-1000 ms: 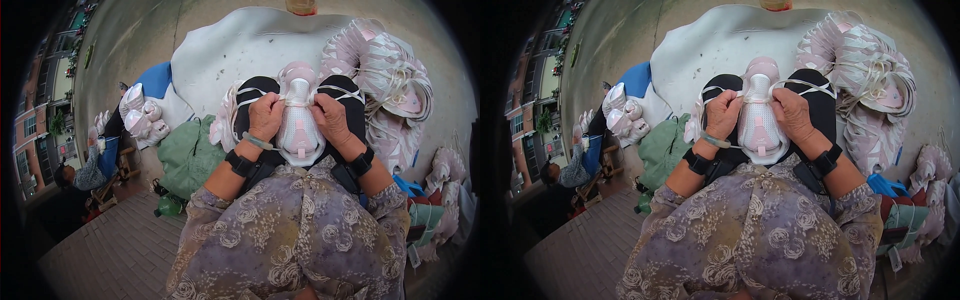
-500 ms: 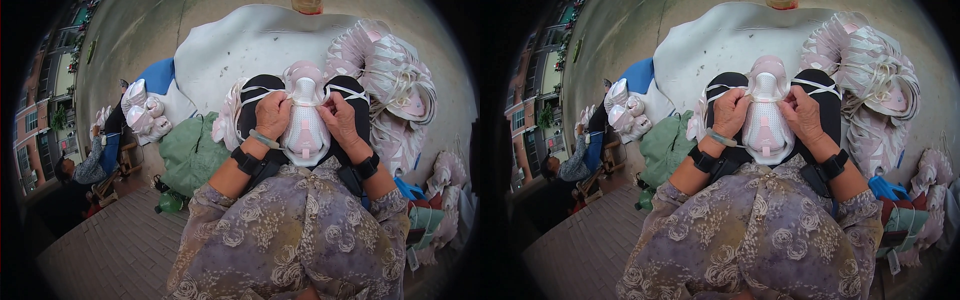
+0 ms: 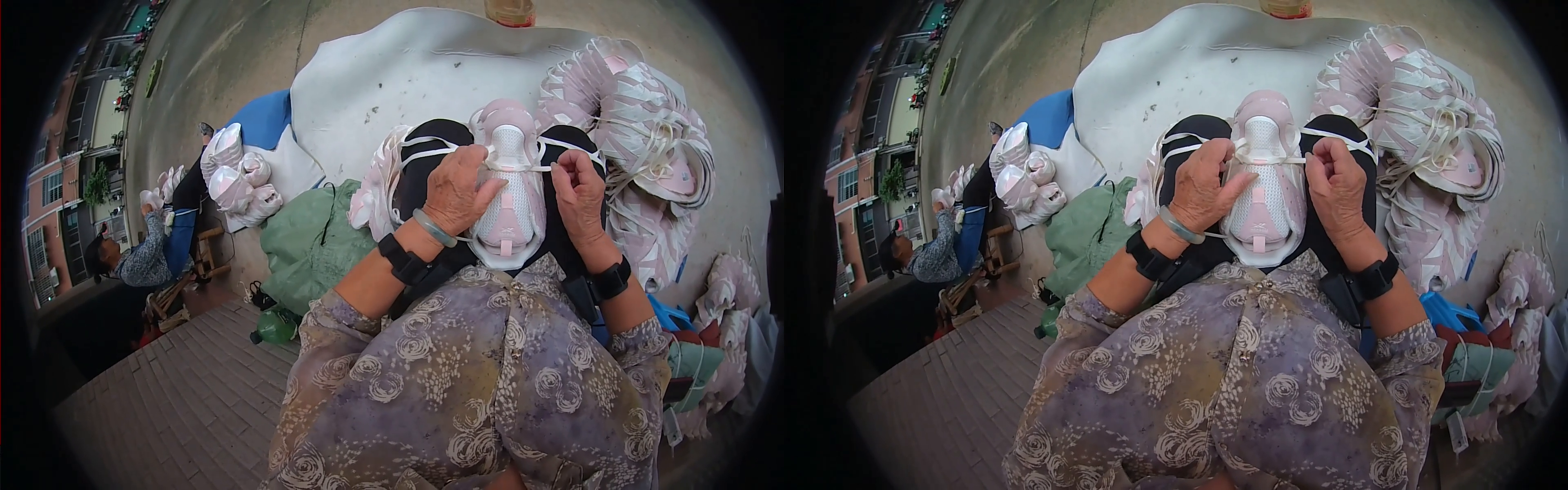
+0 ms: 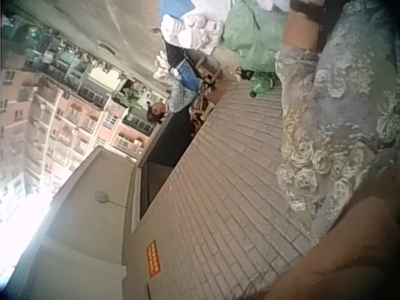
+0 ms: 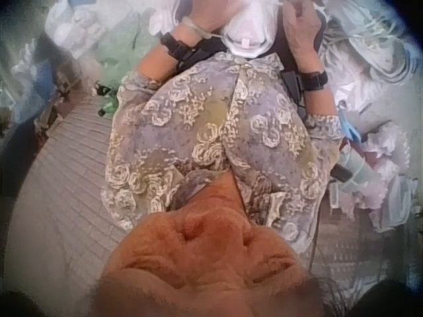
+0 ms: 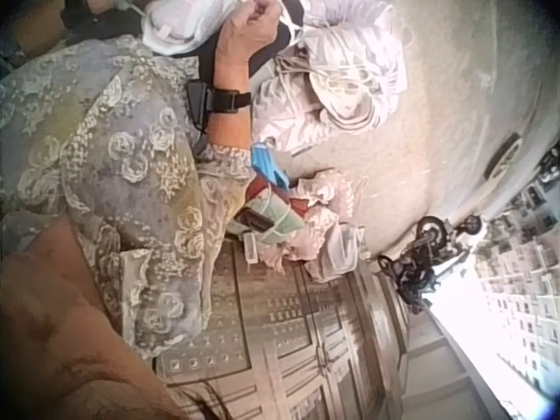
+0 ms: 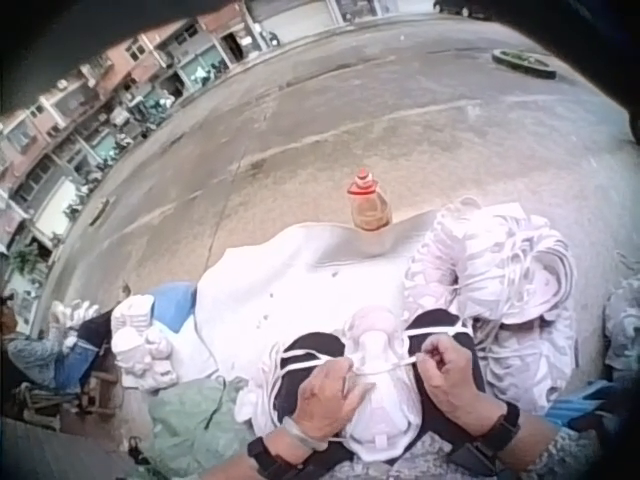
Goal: The recorder is threading and lacing white and pink athletic shoes while sitting on the floor.
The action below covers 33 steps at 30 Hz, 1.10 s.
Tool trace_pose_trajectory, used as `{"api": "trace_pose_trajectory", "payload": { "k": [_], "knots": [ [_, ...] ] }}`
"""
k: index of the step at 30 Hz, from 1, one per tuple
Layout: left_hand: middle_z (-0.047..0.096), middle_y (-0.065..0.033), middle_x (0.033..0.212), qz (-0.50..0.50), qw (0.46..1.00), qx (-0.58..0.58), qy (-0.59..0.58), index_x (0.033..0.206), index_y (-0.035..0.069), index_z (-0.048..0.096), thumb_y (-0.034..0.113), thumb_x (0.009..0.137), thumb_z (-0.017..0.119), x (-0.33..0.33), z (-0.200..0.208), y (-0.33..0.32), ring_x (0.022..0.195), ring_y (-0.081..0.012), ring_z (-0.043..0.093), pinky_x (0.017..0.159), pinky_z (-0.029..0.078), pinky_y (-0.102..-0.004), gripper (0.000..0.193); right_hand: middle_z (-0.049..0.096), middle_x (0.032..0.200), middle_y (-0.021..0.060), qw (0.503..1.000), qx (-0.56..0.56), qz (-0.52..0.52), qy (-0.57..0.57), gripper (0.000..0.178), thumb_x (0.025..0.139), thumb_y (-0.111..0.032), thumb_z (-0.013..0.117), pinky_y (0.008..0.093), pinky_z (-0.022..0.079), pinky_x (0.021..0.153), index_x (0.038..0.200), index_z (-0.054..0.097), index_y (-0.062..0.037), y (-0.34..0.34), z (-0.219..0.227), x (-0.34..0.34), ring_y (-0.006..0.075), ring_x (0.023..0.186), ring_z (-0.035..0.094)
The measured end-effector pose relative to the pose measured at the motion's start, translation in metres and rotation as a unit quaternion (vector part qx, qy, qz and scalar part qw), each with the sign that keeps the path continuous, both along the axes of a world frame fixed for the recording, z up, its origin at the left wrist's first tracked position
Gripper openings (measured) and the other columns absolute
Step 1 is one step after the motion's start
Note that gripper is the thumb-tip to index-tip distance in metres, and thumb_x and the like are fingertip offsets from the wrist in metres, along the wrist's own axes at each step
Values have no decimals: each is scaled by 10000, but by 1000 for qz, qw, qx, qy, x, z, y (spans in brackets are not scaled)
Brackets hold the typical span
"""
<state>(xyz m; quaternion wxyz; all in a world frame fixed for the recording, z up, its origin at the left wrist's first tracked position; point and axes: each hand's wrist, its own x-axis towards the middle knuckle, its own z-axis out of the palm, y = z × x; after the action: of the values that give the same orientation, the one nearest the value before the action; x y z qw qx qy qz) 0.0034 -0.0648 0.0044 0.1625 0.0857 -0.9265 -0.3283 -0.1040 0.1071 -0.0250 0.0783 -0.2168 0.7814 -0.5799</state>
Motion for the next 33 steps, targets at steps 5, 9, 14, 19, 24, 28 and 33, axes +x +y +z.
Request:
{"api": "trace_pose_trajectory", "payload": {
  "k": [5,9,14,19,24,28,33],
  "knots": [
    [574,-155,893,-62,997,-34,-10,1051,19,508,198,688,687,6,9,-5,796,-301,576,675,467,-378,442,543,703,75,980,42,112,157,140,686,-42,616,322,407,565,814,569,-72,-11,26,9,236,612,538],
    [580,-144,782,-54,985,-97,-134,947,12,499,165,713,626,5,22,-2,728,-301,591,601,474,-388,307,523,699,49,960,63,168,215,136,663,-90,632,341,363,596,786,575,-103,-27,29,17,243,645,521],
    [568,-132,662,-51,974,-172,-139,812,23,460,139,717,584,5,13,1,610,-311,593,511,465,-397,195,497,701,48,943,119,187,247,155,655,-110,633,351,349,649,790,559,-102,-42,26,26,244,677,510],
    [578,-161,666,-77,964,-173,-187,775,15,484,102,726,534,1,14,1,597,-329,597,517,471,-412,111,493,758,60,930,122,199,285,209,656,-144,640,396,336,733,837,545,-99,-38,20,29,232,759,520],
    [592,-206,696,-172,931,-181,-264,731,-4,548,80,713,505,-22,26,-3,641,-358,596,578,478,-429,96,489,738,54,929,126,180,298,198,662,-155,640,431,336,808,825,541,-101,-33,12,26,225,754,528],
    [583,-231,680,-170,927,-152,-298,704,-20,579,97,686,517,-28,24,-4,689,-378,588,645,469,-454,134,489,723,51,922,126,194,311,180,668,-158,638,467,323,875,808,538,-103,-35,6,21,222,740,536],
    [574,-242,675,-147,945,-109,-272,697,-37,555,107,661,543,-24,15,-11,696,-393,577,647,458,-463,149,492,723,47,920,119,196,319,183,670,-188,651,482,321,882,790,539,-107,-34,3,18,222,743,540]
  ]
}}
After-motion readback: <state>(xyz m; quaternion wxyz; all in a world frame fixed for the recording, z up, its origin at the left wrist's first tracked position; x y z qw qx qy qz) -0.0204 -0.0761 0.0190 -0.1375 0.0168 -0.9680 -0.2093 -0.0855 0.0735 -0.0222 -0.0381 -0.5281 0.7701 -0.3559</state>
